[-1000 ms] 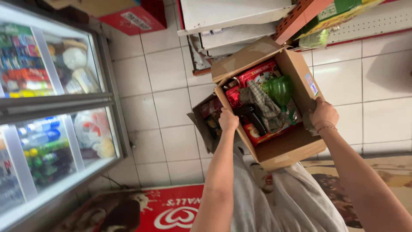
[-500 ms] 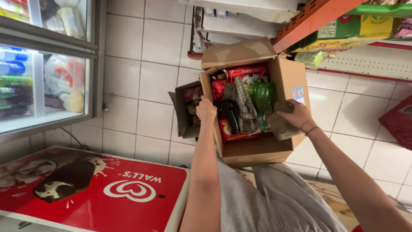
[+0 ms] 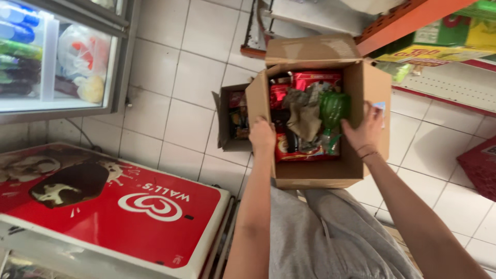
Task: The person unpacks a cardboard box containing snacks and cleaning supplies, then sprays a shelf with a green spray bottle and wipes it with a cloth. They repeat the wiping action on the same shelf area multiple times.
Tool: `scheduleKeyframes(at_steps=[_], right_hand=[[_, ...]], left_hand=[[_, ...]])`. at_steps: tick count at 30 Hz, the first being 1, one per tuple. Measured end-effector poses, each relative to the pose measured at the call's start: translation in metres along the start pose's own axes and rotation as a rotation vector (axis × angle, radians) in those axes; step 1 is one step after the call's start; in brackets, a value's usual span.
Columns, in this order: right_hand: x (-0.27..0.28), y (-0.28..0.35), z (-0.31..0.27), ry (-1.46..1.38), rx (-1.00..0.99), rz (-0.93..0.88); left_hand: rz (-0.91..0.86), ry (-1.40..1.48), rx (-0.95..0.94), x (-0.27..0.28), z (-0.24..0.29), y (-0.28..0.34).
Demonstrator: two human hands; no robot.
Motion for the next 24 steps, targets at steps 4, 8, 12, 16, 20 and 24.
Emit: scheduleKeyframes(at_steps=[4,8,12,16,20,24], right_hand=[[-0.011,-0.018,0.033,0.174,-0.251,-0.093],[-0.024,-0.026,0.051,0.211,-0.368,-0.351],[-0.022,-0.033,0.042,0.317,-0.212,-0.301],[-0.027,-0.049,0.036,0.471,-0.099,-0.343],[-0.04,-0.061,0.038,0.36,0.02,-0.378],[-0.048,-0.067,0.052,0.112,0.219,-0.422]], left_hand=[[-0.083,-0.045,-0.025,-0.019,0.0,0.008],[-0.112,-0.052,0.003,-0.031,-0.002,0.011],[-0.142,0.069,0.049,-0.036,-0.007,0.018],[-0.074,0.08,0.119,-0.037,-0.004,0.021],[-0.011,0.164,0.25,-0.038,-0.003,0.026],[0.049,0.236,0.28,-0.037,0.003,0.051]])
Point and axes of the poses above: each hand's wrist, its own y-axis away from the middle knuckle, its own x-axis out of the back of the hand, z = x × y, the point moved 6 cm from there along -y, towards the middle knuckle, and after that the axes turned 15 degrees about -x, right-handed, at the moved point
